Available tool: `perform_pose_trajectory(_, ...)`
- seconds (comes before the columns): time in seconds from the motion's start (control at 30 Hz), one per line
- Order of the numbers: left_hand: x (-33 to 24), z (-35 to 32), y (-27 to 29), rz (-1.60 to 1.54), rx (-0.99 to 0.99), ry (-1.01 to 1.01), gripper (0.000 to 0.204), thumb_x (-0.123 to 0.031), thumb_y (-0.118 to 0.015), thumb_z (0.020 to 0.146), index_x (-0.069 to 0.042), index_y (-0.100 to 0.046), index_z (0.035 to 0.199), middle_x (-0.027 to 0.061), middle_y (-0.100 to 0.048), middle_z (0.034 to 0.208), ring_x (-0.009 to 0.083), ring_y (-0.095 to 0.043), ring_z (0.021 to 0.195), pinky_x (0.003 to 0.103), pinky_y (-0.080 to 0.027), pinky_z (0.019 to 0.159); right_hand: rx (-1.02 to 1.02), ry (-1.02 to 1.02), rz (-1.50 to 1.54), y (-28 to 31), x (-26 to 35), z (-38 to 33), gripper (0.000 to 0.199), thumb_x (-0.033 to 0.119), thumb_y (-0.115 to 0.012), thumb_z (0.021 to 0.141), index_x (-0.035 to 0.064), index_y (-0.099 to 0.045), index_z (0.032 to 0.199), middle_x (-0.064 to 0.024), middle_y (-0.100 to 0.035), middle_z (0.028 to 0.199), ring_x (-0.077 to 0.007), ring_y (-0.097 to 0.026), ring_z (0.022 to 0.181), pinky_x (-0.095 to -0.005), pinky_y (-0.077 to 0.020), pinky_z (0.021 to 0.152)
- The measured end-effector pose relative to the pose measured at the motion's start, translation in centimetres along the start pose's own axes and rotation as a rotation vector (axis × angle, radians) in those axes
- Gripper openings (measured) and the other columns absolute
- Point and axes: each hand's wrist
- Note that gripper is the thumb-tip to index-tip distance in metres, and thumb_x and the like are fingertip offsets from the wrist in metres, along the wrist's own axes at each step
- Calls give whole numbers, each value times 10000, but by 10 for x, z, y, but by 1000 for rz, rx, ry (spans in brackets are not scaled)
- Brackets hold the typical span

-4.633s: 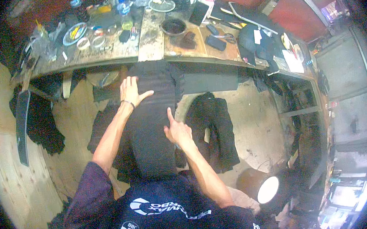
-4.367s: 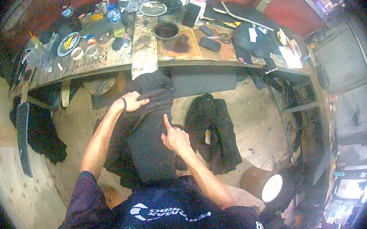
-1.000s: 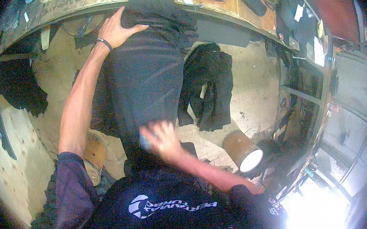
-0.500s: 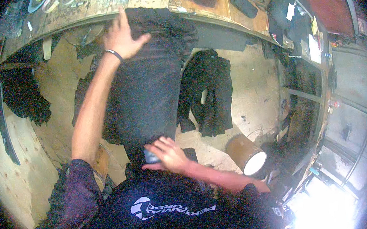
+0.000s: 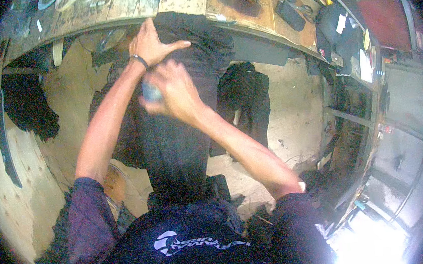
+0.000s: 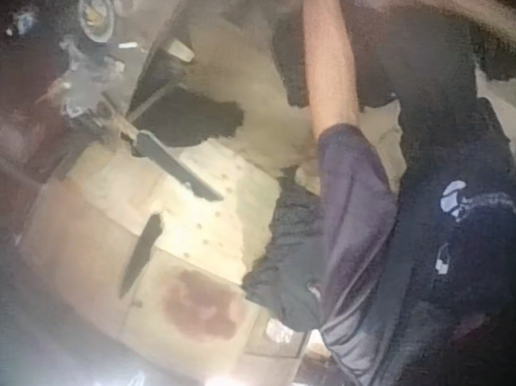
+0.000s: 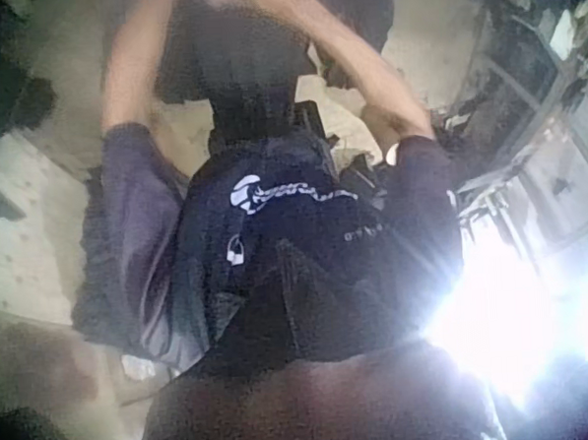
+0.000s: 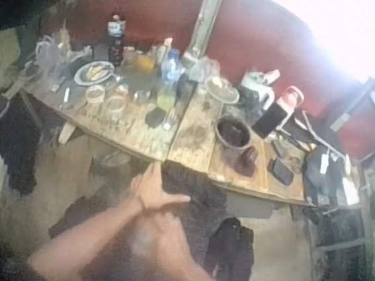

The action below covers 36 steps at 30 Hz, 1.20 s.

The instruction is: The person repeatedly rubs a small blue block over the surface of black garments laid on a wooden table, flipping and repositioning them to cover different areas. The person works one garment at a time, smoothing and rubbing the fabric while another person in a yellow shirt works nearby.

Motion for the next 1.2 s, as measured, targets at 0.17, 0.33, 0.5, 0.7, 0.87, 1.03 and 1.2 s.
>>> perform_pose_trajectory(0.17, -1, 4, 7, -12, 93, 33, 1452, -929, -811, 553, 105, -414, 1493, 322, -595, 1462, 463, -674, 1258, 538, -572, 1029, 477, 60, 192, -15, 32, -75, 636, 402, -944, 620, 141, -739, 1163, -73, -634, 1052, -337, -592, 1175, -529, -486, 1059)
perform_pose_trajectory(0.33, 4, 6, 2, -50, 54, 27, 1460, -926, -815, 552, 102, -408, 1506, 311, -599, 1469, 461, -665, 1275, 545, -566, 1037, 106, -32, -24, 4, 8, -43, 559, 385, -928, 683, 99, -746, 1128, -130, -679, 1107, -368, -608, 1110, -545, -503, 963)
perform_pose_trajectory(0.5, 9, 8, -8, -103, 11, -28, 1462, -919, -823, 551, 98, -400, 1512, 317, -607, 1457, 465, -659, 1281, 547, -563, 1041, 222, -28, 120, 7, 8, -71, 555, 418, -931, 695, 109, -769, 1127, -149, -675, 1047, -375, -616, 1056, -550, -514, 960)
perform_pose_trajectory(0.7, 9, 8, -8, -41, 29, 8, 1421, -932, -809, 557, 100, -446, 1465, 312, -629, 1428, 454, -676, 1260, 536, -572, 1032, -29, -119, -88, 13, 12, -65, 468, 368, -937, 708, 95, -773, 1050, -100, -696, 966, -316, -649, 948, -499, -527, 871)
perform_pose_trajectory(0.87, 7, 6, -2, -88, 30, -9, 1422, -950, -788, 562, 89, -459, 1476, 306, -629, 1434, 460, -674, 1263, 541, -566, 1042, 106, -40, -23, 3, 42, -71, 446, 339, -908, 741, 87, -763, 1079, -112, -659, 914, -325, -630, 915, -481, -508, 823)
perform_pose_trajectory(1.03, -11, -10, 19, -45, 55, 93, 1167, -762, -751, 839, 83, -388, 1557, 319, -533, 1533, 462, -569, 1377, 508, -503, 1114, -26, -191, -95, -32, 94, -138, 529, 317, -943, 706, 101, -739, 1144, -144, -655, 1072, -365, -602, 1024, -511, -497, 880)
perform_pose_trajectory(1.2, -29, -81, 32, 121, -202, -338, 767, -596, -677, 972, -175, -505, 1589, 158, -359, 1729, 323, -312, 1615, 570, -289, 1280, 130, -150, 203, -7, 132, -216, 586, 389, -977, 698, 99, -749, 1153, -91, -687, 1063, -302, -628, 997, -443, -515, 882)
Point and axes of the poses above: each hand's wrist, its own z-axis towards the middle knuckle, its own y-axis out of the back of the hand, x = y × z
